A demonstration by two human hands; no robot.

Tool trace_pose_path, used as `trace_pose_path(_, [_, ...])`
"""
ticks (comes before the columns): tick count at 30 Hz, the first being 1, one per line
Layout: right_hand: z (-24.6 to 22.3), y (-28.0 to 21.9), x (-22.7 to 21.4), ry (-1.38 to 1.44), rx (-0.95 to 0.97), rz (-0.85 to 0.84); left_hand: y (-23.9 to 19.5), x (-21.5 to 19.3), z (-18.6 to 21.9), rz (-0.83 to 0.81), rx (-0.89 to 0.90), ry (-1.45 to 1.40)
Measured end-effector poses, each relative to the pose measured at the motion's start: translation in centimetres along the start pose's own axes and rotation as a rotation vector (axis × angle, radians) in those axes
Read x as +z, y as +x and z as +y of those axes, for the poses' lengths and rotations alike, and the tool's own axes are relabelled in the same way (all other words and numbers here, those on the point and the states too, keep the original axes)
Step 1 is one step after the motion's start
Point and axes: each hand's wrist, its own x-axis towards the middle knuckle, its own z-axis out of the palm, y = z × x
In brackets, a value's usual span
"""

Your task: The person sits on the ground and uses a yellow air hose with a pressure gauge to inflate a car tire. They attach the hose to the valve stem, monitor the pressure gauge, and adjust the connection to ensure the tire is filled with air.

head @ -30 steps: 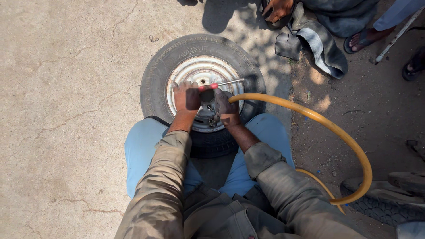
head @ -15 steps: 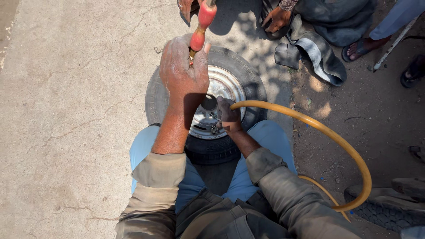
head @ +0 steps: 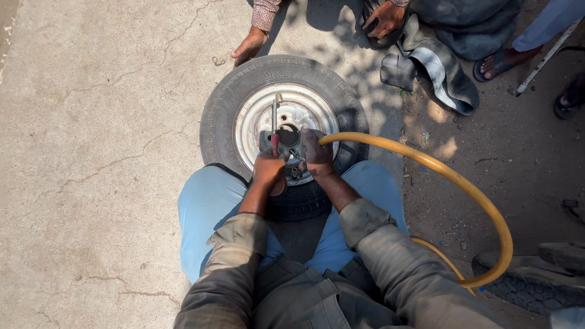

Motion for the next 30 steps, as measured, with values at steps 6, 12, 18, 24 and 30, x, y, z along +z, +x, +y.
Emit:
trace_pose_path(6, [-0.6, -0.2, 0.4, 0.03, 0.01, -0.042, 1.7, 2.0, -1.9, -0.316, -0.181, 0.292])
trace_pose_path(12, [-1.5, -0.8, 0.9, 0.009, 0.001, -0.075, 2.5, 4.3, -3.4, -0.25, -0.317, 0.324])
trace_pose_path(18, [-1.3, -0.7, 0.7, -0.008, -0.009, -0.079, 1.8, 4.3, -2.9, -0.295, -0.319, 0.374])
trace_pose_path(24, [-1.3, -0.9, 1.0, -0.018, -0.001, -0.056, 2.3, 4.5, -2.3, -0.26, -0.411, 0.425])
trace_pose_path(30, [-1.3, -1.2, 1.1, -0.035, -0.03, -0.093, 3.7, 5.7, -3.3, -0.474, -0.541, 0.29])
